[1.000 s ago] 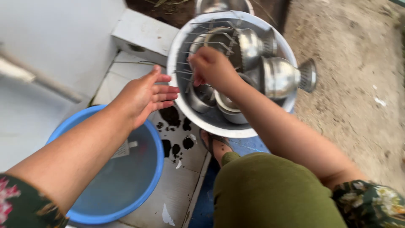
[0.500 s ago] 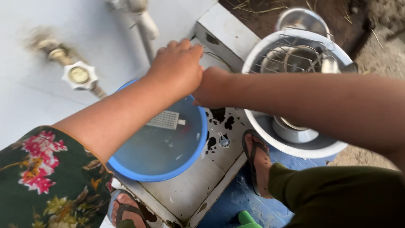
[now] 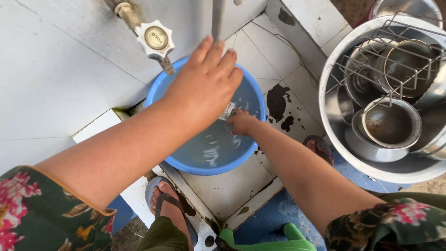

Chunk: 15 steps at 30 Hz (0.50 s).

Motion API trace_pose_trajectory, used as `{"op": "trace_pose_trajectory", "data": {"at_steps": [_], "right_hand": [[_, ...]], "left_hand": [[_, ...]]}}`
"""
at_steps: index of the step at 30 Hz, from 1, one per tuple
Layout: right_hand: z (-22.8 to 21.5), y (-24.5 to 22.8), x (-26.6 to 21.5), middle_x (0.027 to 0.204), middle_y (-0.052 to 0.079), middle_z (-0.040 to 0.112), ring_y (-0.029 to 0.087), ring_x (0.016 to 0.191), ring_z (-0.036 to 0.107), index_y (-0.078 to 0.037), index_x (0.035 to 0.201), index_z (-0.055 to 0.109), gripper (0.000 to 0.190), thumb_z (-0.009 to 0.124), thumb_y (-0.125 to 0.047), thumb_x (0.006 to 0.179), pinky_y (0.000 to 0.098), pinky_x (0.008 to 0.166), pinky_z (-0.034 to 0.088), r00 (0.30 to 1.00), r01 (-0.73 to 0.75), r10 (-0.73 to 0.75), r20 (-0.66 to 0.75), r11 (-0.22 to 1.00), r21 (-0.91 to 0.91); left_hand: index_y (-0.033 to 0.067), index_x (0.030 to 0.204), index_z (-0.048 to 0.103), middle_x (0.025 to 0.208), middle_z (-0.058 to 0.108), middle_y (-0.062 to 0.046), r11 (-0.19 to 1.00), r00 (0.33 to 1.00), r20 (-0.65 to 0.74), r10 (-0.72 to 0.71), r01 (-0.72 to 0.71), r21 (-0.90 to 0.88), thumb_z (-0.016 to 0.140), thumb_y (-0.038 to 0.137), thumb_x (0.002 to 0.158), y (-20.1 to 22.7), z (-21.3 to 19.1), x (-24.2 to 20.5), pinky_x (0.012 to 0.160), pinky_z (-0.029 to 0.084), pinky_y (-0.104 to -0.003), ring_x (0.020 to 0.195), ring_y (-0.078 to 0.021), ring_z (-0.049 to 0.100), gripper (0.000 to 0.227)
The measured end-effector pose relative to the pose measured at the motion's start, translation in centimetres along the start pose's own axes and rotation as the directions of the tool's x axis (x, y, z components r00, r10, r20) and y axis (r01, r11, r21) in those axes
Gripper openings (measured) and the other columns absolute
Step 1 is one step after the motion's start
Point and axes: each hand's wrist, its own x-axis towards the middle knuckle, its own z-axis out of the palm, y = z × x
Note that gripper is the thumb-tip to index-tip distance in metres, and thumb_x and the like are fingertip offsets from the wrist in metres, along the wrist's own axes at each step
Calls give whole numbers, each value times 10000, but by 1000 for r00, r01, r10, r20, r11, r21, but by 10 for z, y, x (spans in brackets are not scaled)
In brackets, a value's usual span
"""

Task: Washing various metal kitchen utensils in a basin of water under a tap and placing them in a drying rack.

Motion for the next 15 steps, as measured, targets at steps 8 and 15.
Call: {"op": "trace_pose_trajectory", "data": {"at_steps": [8,15], "right_hand": [[40,6,42,1315,173,611,367,1234,599,-171,1096,765,291,684,-122,821,427,1070,492,963,100,-35,-269,967,234],[-88,-79,-37,1098,174,662,400,1035,634,-81,1088,613,330,720,-102,777,479,874,514,804,309,-128,-580,924,225]], "left_hand": [[88,1334,635,1522,527,-208,966,975,-93,-202,214,146,594,228,974,-31,-20,-14,1137,175,-719,1465,-460,401,388],[9,1356,592,1353,555,-217,929,926,103,-362,368,-44,609,112,951,-57,-25,-41,796,546,-551,1197,-402,536,418]]}}
